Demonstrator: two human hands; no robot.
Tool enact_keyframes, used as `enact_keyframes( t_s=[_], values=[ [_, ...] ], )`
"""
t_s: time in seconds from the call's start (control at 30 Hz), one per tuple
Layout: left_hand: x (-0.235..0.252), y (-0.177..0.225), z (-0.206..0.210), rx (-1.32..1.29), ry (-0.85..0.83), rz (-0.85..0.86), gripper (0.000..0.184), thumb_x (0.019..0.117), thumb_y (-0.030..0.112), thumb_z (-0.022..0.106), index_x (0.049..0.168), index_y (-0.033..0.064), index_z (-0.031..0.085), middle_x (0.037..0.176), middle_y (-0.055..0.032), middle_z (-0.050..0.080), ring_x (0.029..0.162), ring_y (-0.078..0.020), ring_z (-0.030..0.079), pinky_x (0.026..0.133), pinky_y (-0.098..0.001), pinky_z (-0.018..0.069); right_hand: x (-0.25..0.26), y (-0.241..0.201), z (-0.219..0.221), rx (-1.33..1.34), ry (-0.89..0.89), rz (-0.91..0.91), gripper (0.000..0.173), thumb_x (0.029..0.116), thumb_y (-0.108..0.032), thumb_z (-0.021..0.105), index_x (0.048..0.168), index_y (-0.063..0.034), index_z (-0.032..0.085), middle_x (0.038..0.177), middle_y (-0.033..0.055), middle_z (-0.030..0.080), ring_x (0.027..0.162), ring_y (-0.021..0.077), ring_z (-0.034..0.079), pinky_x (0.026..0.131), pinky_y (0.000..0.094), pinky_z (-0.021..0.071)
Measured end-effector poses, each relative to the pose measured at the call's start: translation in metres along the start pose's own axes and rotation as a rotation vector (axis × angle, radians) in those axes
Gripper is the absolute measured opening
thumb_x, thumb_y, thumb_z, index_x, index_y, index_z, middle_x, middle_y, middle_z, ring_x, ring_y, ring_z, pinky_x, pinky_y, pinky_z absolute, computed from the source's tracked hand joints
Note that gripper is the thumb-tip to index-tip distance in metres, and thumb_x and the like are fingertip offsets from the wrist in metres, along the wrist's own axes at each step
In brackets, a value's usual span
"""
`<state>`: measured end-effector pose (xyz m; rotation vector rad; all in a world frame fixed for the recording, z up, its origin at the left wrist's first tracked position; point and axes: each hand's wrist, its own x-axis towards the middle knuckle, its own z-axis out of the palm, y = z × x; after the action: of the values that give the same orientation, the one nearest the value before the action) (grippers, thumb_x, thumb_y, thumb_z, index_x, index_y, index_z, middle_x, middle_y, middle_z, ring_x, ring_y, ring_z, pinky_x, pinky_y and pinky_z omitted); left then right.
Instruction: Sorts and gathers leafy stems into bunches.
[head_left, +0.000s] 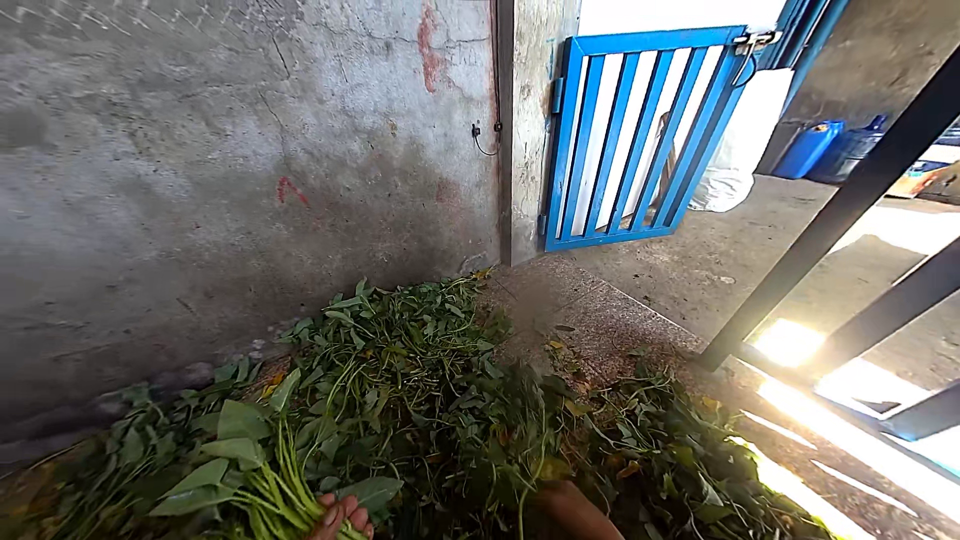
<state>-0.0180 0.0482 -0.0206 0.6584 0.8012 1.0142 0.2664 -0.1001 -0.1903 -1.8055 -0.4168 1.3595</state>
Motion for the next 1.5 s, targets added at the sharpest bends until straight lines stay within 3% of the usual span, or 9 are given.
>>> enact_keyframes(
  t_s=[0.1,0.27,0.5,0.6,0.73,0.83,1.0,1.33,1.5],
  values=[
    [-0.002,0.004,-0.001,0.008,0.029,0.006,0.014,0.1025,-0.002,0.049,0.104,0.005,0.06,0.087,-0.0106,0.074,0.079,-0.0227,0.074,0.078,-0.041,0.0636,-0.005,0.003,0.01,-0.569,0.427,0.185,0.058,0.092,-0.021,0.068,0.144,-0.0014,0.054,0.151,0.0318,0.044,0.131,0.0525,0.052,0.099,0.0661,0.0495],
    [-0.004,0.008,-0.001,-0.003,0.063,0.025,0.013,0.1033,-0.003,0.047,0.103,0.0044,0.058,0.086,-0.0102,0.074,0.076,-0.0216,0.074,0.075,-0.0396,0.064,0.013,0.004,0.014,-0.257,0.937,-0.159,0.033,0.0991,-0.011,0.058,0.129,0.002,0.062,0.13,0.0277,0.061,0.115,0.044,0.064,0.095,0.0588,0.0529],
    [-0.004,0.007,0.002,0.007,0.107,0.016,0.013,0.1028,-0.003,0.048,0.102,0.0037,0.059,0.083,-0.0103,0.073,0.074,-0.0221,0.074,0.073,-0.0403,0.0641,0.052,0.048,0.025,-0.029,0.467,0.25,0.041,0.099,-0.031,0.065,0.115,0.0062,0.069,0.12,0.0284,0.067,0.116,0.0411,0.064,0.099,0.0595,0.049],
    [-0.003,0.007,0.005,0.011,0.11,0.014,0.012,0.103,-0.003,0.049,0.102,0.0039,0.059,0.083,-0.01,0.073,0.073,-0.0217,0.073,0.073,-0.0397,0.0641,0.039,0.031,0.04,-0.056,0.638,0.132,0.035,0.1017,-0.027,0.06,0.122,-0.0003,0.069,0.122,0.0256,0.068,0.118,0.0411,0.064,0.101,0.0607,0.0479],
    [-0.005,0.005,0.012,0.016,0.118,0.008,0.012,0.1024,-0.004,0.049,0.101,0.0036,0.058,0.082,-0.0103,0.073,0.072,-0.022,0.073,0.07,-0.0389,0.0641,0.021,0.002,0.048,0.033,0.769,-0.063,0.049,0.0998,-0.014,0.059,0.145,0.0014,0.051,0.134,0.0273,0.06,0.123,0.0414,0.061,0.105,0.0578,0.0474],
    [-0.005,0.004,0.016,0.013,0.133,0.002,0.011,0.1021,-0.004,0.051,0.102,0.0037,0.058,0.082,-0.0101,0.073,0.072,-0.0218,0.074,0.07,-0.0391,0.0643,0.02,-0.019,0.042,0.405,0.644,0.012,0.033,0.1015,-0.009,0.057,0.131,0.0047,0.059,0.11,0.0246,0.065,0.087,0.0312,0.067,0.076,0.048,0.0562],
    [-0.008,0.002,0.015,0.017,0.123,0.025,0.011,0.0991,-0.008,0.055,0.103,0.001,0.061,0.084,-0.0125,0.074,0.072,-0.0244,0.074,0.069,-0.0409,0.0646,-0.017,-0.057,0.041,0.509,0.541,-0.306,0.059,0.097,0.002,0.063,0.153,-0.0043,0.044,0.103,0.0223,0.069,0.074,0.0242,0.068,0.069,0.04,0.0574],
    [-0.018,-0.008,0.027,0.081,0.141,0.07,0.016,0.091,-0.014,0.063,0.104,-0.0048,0.059,0.082,-0.0175,0.073,0.068,-0.0271,0.073,0.065,-0.04,0.064,-0.036,-0.056,0.085,0.377,0.248,-0.297,0.022,0.0983,-0.006,0.063,0.116,0.0069,0.06,0.093,0.0186,0.067,0.076,0.0265,0.068,0.069,0.0448,0.0593],
    [-0.017,-0.001,0.022,0.076,0.188,0.119,0.018,0.0895,-0.014,0.064,0.105,-0.0054,0.06,0.081,-0.0174,0.073,0.066,-0.0269,0.073,0.062,-0.0393,0.0637,-0.052,-0.065,0.094,-0.085,0.571,-0.764,0.02,0.0941,-0.019,0.068,0.106,-0.0038,0.074,0.097,0.009,0.071,0.096,0.0213,0.069,0.087,0.0405,0.0579]
  ],
)
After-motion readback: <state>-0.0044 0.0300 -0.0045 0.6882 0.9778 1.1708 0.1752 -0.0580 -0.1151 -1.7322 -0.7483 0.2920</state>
